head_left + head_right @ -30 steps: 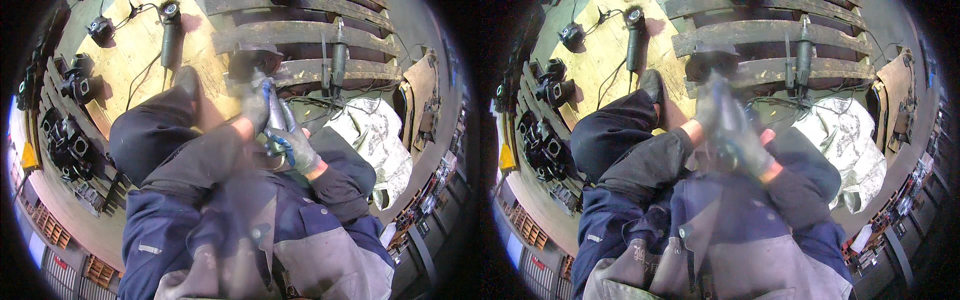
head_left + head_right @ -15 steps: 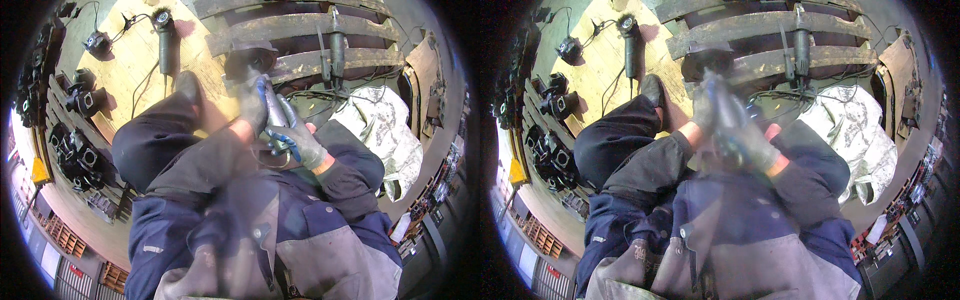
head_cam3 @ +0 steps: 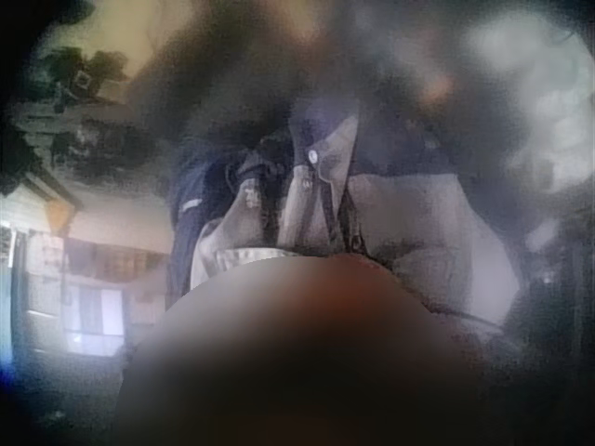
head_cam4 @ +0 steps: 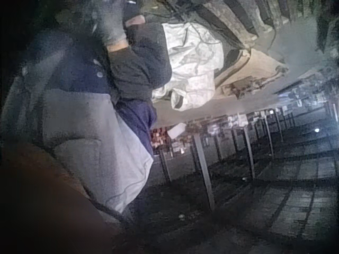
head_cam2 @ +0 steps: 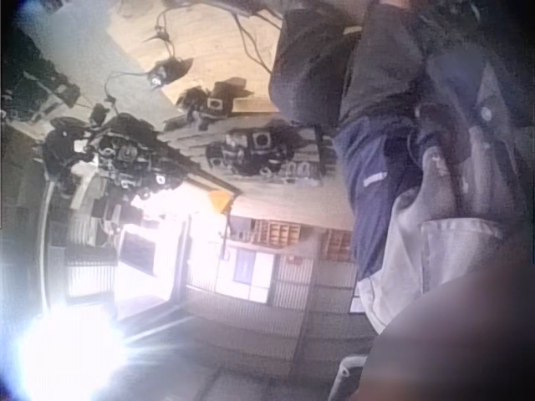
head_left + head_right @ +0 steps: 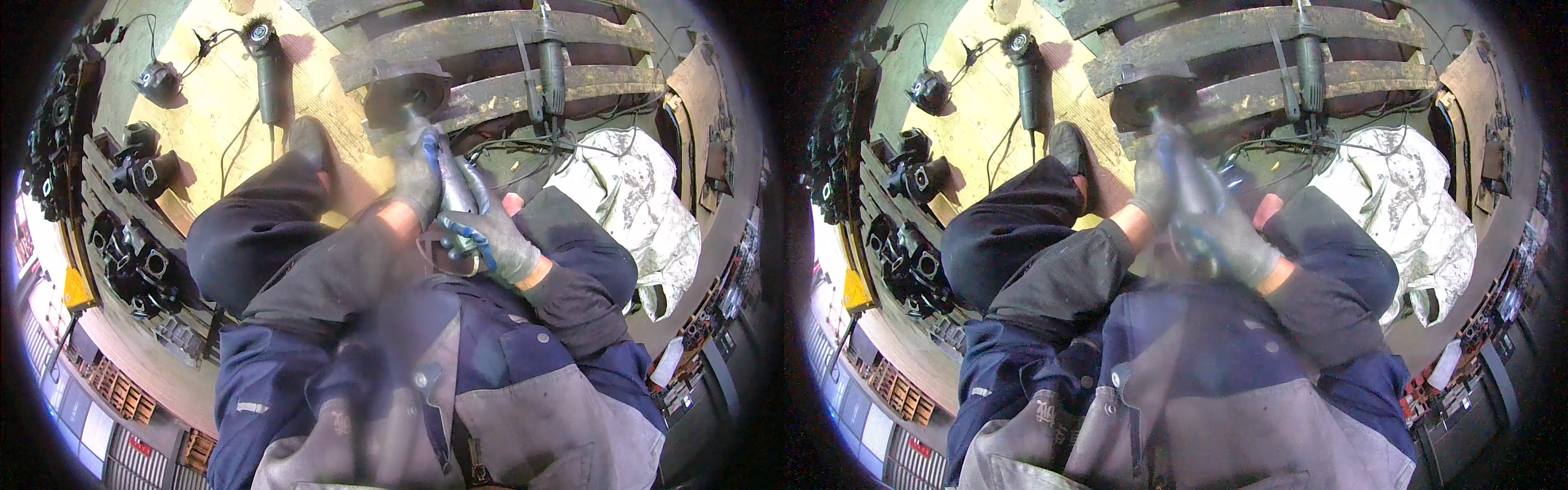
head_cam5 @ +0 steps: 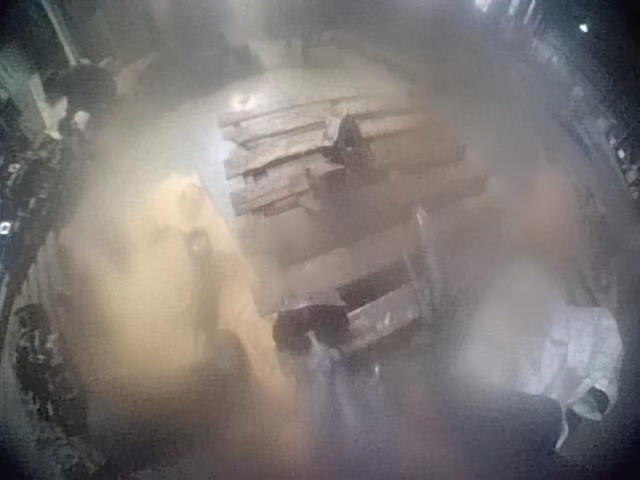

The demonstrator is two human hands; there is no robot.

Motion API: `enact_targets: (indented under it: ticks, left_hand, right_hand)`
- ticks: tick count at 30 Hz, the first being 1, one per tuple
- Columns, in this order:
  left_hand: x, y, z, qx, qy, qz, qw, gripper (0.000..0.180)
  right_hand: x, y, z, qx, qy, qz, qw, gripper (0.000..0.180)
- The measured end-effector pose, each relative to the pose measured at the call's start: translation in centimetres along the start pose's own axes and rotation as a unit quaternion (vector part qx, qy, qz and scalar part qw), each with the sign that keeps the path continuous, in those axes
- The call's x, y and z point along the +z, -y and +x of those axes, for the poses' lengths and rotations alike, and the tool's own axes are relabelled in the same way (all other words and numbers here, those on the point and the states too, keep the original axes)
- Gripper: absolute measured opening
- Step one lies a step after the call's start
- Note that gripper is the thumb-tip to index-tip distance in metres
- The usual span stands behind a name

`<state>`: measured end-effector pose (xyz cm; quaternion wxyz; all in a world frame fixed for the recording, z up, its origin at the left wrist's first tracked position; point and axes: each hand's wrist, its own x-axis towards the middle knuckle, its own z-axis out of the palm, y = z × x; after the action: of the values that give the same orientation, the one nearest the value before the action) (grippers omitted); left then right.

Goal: The person uses a handheld angle grinder to smooth the edges and surfaces of a metal part on a wooden pallet. They reposition the part several times to access different areas and briefly inspect the finished surface before placing the part down.

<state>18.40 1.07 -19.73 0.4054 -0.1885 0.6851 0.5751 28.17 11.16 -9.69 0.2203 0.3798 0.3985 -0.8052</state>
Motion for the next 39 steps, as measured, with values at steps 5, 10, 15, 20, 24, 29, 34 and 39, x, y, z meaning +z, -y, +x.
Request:
enact_targets:
  ticks: [5,10,15,20,24,29,34,39]
  left_hand:
    - [0.1,0.5,0.7,0.081,-0.003,-0.031,0.996,0.065]
    - [-0.3,0.0,0.2,0.049,0.000,-0.045,0.998,0.056]
    - [-0.5,-0.5,0.1,0.115,0.013,-0.059,0.992,0.035]
    - [-0.2,0.5,1.3,0.030,-0.016,-0.126,0.991,0.033]
    - [-0.3,1.3,2.4,0.124,-0.011,-0.013,0.992,0.034]
    - [-0.6,1.3,3.2,0.110,-0.022,-0.036,0.993,0.039]
    - [-0.7,0.4,2.8,0.205,0.008,0.101,0.974,0.044]
    - [-0.3,-0.4,2.0,0.127,-0.001,-0.024,0.992,0.039]
  right_hand:
    - [0.1,-0.2,0.4,-0.026,-0.004,-0.011,1.000,0.095]
    - [0.2,-0.2,0.1,-0.033,0.024,-0.002,0.999,0.094]
    - [-0.2,-0.4,0.3,-0.062,0.023,-0.111,0.992,0.095]
    - [-0.2,-1.4,0.7,-0.057,0.006,-0.036,0.998,0.095]
    - [-0.6,-1.5,1.7,-0.087,0.005,-0.044,0.995,0.094]
    - [-1.2,-2.0,3.4,-0.129,-0.005,-0.107,0.986,0.098]
    - [-1.7,-2.9,3.4,-0.173,-0.008,-0.190,0.966,0.100]
    - [-1.9,-3.1,4.4,-0.136,-0.015,-0.149,0.979,0.100]
